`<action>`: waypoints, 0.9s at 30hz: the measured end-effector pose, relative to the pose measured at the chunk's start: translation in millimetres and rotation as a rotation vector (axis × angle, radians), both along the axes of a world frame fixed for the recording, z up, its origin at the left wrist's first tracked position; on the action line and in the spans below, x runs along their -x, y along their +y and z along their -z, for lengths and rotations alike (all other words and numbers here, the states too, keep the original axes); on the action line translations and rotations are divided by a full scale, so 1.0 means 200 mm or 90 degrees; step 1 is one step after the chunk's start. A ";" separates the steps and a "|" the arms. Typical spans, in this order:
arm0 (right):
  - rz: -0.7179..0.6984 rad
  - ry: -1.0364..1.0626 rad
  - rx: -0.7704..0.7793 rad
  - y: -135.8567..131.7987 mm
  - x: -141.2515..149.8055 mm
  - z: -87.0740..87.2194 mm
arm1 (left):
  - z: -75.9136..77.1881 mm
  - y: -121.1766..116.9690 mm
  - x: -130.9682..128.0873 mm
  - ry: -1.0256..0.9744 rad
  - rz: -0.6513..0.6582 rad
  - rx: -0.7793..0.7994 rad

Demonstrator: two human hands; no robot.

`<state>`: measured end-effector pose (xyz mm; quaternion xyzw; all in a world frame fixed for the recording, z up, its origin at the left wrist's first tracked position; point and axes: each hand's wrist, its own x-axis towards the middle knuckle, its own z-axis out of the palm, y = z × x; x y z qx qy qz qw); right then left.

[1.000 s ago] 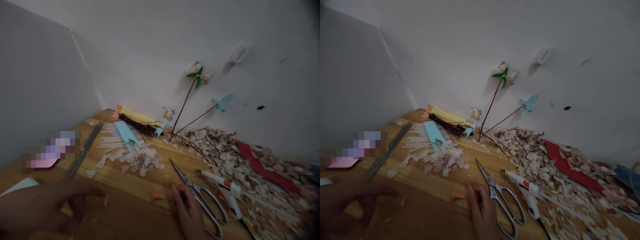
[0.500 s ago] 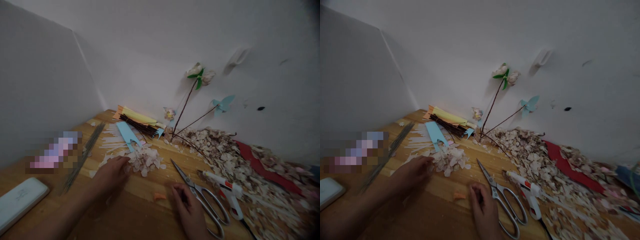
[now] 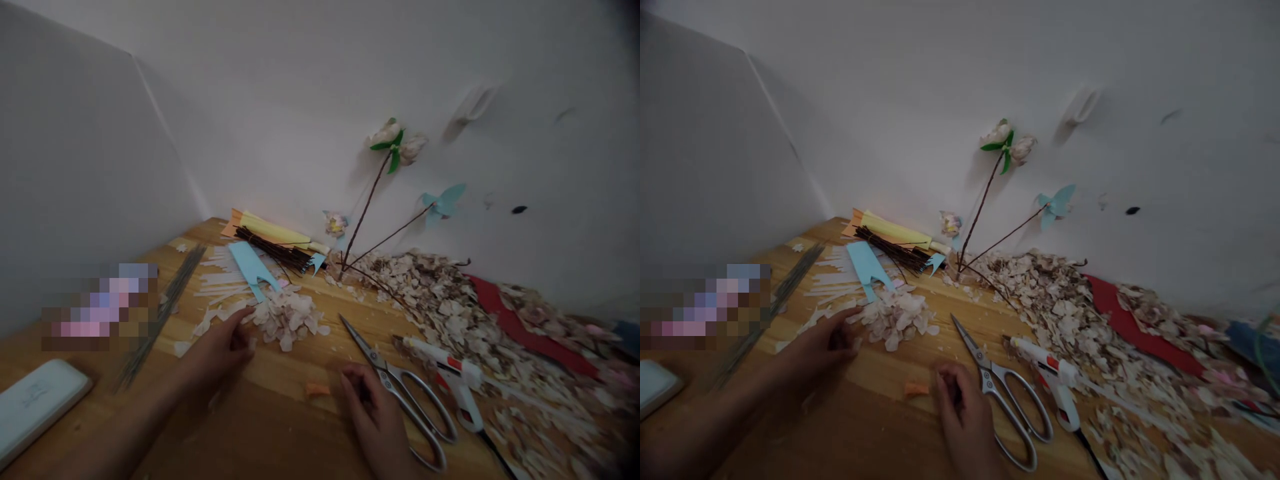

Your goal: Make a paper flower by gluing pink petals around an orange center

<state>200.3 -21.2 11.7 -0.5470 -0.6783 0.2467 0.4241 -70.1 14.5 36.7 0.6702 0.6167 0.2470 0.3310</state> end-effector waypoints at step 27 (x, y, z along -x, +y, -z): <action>-0.120 0.451 0.411 -0.10 0.09 -0.10 | -0.17 -0.19 -0.31 0.155 0.390 -0.488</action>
